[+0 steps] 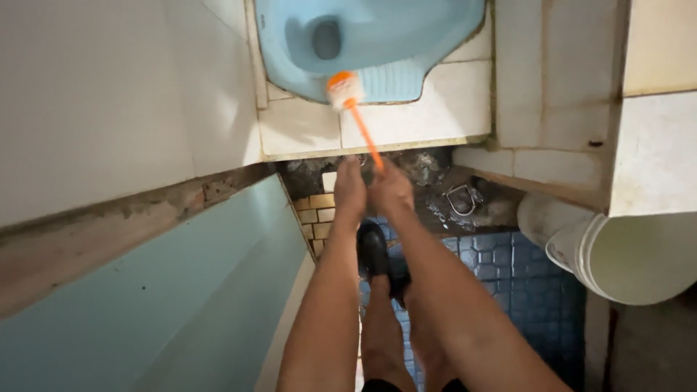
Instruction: The person scrubs a light blue squat toilet and the surrounding tiled floor using an orange toilet brush. They move around the fixture to clean different sides and the adjacent floor area.
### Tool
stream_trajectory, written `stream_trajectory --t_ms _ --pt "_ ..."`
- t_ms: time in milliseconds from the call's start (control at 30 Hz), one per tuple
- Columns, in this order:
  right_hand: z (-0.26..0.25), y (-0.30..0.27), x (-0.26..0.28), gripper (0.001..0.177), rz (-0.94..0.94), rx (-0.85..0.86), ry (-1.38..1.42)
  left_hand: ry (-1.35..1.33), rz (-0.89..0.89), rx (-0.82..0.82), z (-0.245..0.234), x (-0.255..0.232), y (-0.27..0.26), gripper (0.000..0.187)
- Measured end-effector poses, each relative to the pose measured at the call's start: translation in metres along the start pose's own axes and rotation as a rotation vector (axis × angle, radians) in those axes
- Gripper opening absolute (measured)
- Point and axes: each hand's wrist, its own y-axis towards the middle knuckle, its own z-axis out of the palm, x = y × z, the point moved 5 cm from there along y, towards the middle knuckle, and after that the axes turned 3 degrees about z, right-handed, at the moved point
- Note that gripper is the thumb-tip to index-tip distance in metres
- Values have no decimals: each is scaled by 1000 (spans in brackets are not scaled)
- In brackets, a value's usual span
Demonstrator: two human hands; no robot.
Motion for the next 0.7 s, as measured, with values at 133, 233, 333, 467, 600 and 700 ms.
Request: stream_trajectory --t_ms 133,233,333,467,600,700 --pt "-39 0 -14 42 225 -54 118 26 91 -15 -2 19 13 61" --pt "4 33 -54 40 168 -128 23 21 162 -39 2 20 11 59" --pt "27 41 -50 39 -182 -234 -120 31 162 -1 17 16 10 58" --pt "-3 12 -24 46 -120 -71 63 -82 83 31 18 3 5 59" --pt "-47 -50 32 62 -104 37 -81 -306 -188 28 5 17 4 61" --pt "-36 -46 54 65 -132 105 -260 -364 -191 71 2 8 5 61"
